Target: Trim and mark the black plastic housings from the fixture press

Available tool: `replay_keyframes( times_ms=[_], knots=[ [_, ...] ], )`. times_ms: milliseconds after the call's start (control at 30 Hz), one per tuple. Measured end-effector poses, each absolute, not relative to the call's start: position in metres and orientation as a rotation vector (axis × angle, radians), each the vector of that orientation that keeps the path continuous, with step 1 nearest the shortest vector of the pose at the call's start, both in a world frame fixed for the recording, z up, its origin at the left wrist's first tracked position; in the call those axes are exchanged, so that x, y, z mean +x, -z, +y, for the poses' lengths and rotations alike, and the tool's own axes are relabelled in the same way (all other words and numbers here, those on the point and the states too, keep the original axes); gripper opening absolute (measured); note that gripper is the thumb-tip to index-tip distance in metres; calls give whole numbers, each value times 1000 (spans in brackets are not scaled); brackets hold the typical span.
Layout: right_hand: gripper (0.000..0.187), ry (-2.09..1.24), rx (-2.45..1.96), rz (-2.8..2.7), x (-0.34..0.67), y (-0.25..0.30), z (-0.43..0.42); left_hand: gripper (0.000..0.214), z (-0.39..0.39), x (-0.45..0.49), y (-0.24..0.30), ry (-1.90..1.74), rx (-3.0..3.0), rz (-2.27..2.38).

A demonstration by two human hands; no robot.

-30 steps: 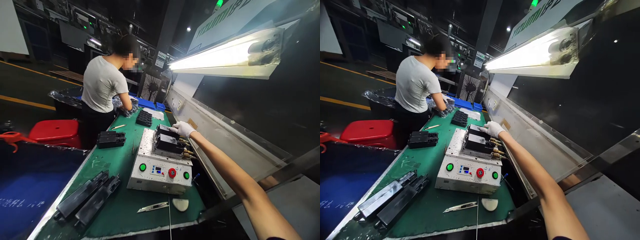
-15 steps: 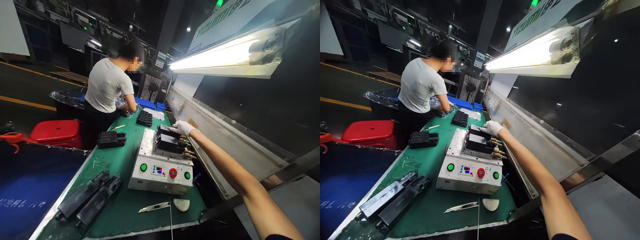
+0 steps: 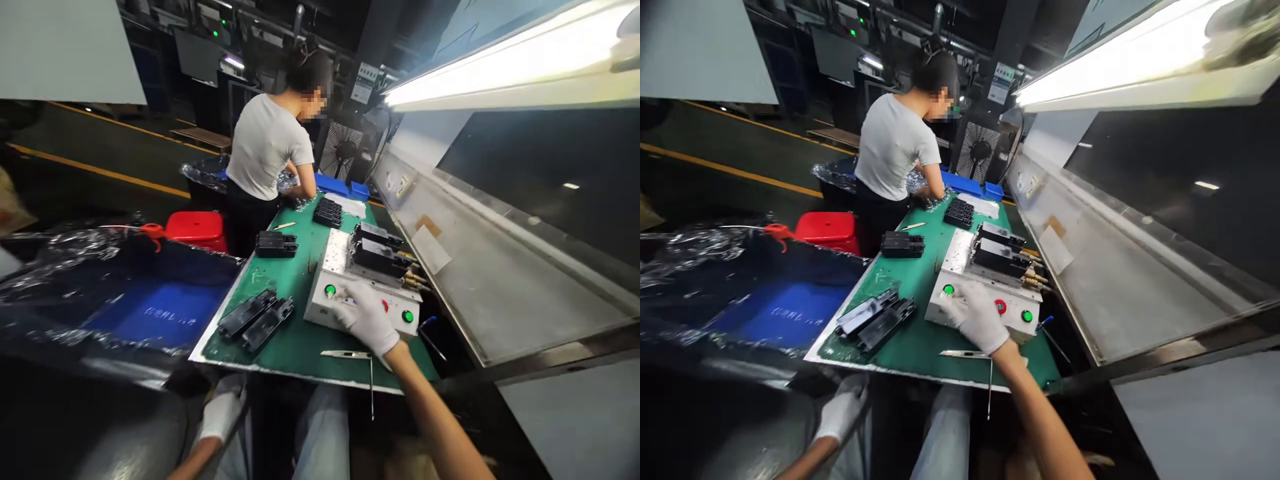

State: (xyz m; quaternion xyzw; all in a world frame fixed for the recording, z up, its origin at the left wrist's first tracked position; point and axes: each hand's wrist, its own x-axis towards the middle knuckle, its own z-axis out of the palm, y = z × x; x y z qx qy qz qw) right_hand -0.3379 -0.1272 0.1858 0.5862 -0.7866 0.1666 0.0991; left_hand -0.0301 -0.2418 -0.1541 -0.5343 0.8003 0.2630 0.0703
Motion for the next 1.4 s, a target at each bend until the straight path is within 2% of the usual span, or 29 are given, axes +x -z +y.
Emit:
replay_keyframes(
  times_ms=[133, 267, 400, 500, 600, 667, 767, 867, 1033, 1133, 1300, 1400],
  knots=[
    [41, -413, 1924, -2458, -255, -80, -135, 39, -225, 4, 168, -878, -1537, 2479],
    [38, -244, 1817, -2506, -224, -29, -157, 43, -205, 34, 167, -939, -1565, 2524],
    [44, -265, 1586, -2577, -229, -29, -134, 41, -189, 67, 160, -1078, -1573, 2530],
    [39, -272, 1166, -2714, -255, -38, -83, 43, -191, 88, 141, -1147, -1612, 2493],
    [41, -262, 736, -2832, -285, -43, -26, 45, -210, 88, 91, -1039, -1670, 2566],
    [39, -260, 593, -2889, -299, -43, 1, 42, -230, 69, 42, -842, -1594, 2788],
    [37, -282, 658, -2937, -307, -38, 14, 45, -260, 14, -30, -579, -1424, 3089],
    [38, -317, 916, -2931, -306, -35, 1, 46, -280, -49, -73, -393, -1272, 3177],
    [30, -307, 1270, -2896, -298, -35, -34, 38, -282, -108, -76, -98, -1156, 3110],
    [24, -258, 1324, -2910, -297, -37, -47, 41, -277, -116, -66, 53, -1132, 3105],
    [32, -220, 962, -2934, -320, -45, -27, 56, -271, -111, -49, 264, -1077, 3128],
    [31, -159, 757, -2984, -349, -48, 7, 59, -270, -109, -39, 364, -1079, 3138]
  ],
)
